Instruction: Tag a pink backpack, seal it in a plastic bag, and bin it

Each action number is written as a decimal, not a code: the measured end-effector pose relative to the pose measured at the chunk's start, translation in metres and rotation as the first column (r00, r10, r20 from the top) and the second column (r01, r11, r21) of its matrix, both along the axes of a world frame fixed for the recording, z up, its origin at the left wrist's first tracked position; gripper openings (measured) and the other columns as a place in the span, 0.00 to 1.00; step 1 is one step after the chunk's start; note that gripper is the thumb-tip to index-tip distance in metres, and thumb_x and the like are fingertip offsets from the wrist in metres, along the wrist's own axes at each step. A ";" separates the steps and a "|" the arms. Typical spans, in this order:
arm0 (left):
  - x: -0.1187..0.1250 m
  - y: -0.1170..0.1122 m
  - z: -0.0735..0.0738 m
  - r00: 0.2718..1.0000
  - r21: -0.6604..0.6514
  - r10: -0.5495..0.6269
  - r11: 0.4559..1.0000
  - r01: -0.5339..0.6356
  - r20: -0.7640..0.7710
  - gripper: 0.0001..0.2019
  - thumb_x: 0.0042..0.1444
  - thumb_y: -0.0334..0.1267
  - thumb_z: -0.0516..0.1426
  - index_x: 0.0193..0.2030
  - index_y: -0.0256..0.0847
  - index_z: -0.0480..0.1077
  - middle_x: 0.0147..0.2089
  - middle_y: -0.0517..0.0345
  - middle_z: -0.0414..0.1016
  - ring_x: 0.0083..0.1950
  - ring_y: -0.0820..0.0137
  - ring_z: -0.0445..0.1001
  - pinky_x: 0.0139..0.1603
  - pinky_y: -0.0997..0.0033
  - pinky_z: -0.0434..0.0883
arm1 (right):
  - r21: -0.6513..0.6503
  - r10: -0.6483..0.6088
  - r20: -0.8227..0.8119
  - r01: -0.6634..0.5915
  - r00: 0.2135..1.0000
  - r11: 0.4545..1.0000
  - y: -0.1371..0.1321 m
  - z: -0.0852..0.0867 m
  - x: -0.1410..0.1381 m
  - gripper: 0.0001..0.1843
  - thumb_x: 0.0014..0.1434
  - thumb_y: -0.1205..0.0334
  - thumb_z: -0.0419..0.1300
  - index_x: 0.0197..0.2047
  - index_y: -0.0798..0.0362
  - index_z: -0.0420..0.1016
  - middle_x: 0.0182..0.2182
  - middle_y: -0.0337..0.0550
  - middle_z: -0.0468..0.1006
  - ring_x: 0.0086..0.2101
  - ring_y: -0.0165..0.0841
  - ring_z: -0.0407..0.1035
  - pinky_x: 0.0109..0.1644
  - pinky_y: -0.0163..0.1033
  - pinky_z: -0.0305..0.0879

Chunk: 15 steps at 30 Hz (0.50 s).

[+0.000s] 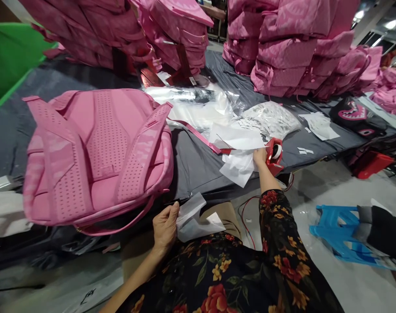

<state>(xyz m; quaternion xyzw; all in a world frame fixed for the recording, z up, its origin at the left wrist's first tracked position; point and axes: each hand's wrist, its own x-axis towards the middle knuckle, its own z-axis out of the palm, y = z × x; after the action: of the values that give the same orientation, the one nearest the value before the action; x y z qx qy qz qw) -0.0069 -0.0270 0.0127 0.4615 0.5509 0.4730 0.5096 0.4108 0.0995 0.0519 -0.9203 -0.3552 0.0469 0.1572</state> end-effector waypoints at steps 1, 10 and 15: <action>0.000 0.000 0.001 1.000 0.003 -0.006 1.000 0.006 -0.002 0.35 0.52 0.72 0.59 0.17 0.41 0.57 0.19 0.65 0.52 0.23 0.76 0.51 0.24 0.74 0.54 | -0.005 -0.030 0.014 0.030 0.999 1.000 0.004 -0.001 0.000 0.22 0.63 0.63 0.60 0.55 0.70 0.76 0.44 0.69 0.81 0.49 0.49 0.77 0.55 0.45 0.71; -0.005 -0.008 -0.002 1.000 -0.001 -0.010 1.000 0.010 0.017 0.34 0.54 0.71 0.58 0.18 0.41 0.59 0.20 0.64 0.54 0.23 0.76 0.52 0.24 0.74 0.55 | 0.015 -0.004 0.230 0.000 0.973 1.000 -0.016 0.006 -0.015 0.32 0.65 0.66 0.57 0.69 0.72 0.58 0.63 0.79 0.65 0.63 0.55 0.65 0.64 0.53 0.64; 0.002 -0.007 -0.004 0.999 -0.016 -0.026 1.000 0.027 0.045 0.36 0.52 0.73 0.58 0.18 0.41 0.59 0.20 0.65 0.54 0.24 0.76 0.53 0.25 0.74 0.55 | -0.075 0.363 0.268 -0.356 0.892 0.931 -0.066 -0.030 -0.061 0.28 0.73 0.58 0.45 0.68 0.65 0.62 0.65 0.71 0.64 0.66 0.51 0.58 0.68 0.54 0.57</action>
<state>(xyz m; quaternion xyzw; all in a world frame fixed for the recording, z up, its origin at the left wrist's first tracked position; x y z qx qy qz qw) -0.0044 -0.0336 0.0085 0.4537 0.5372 0.4718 0.5319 0.3499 0.0332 0.0219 -0.8379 -0.5371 -0.0498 0.0836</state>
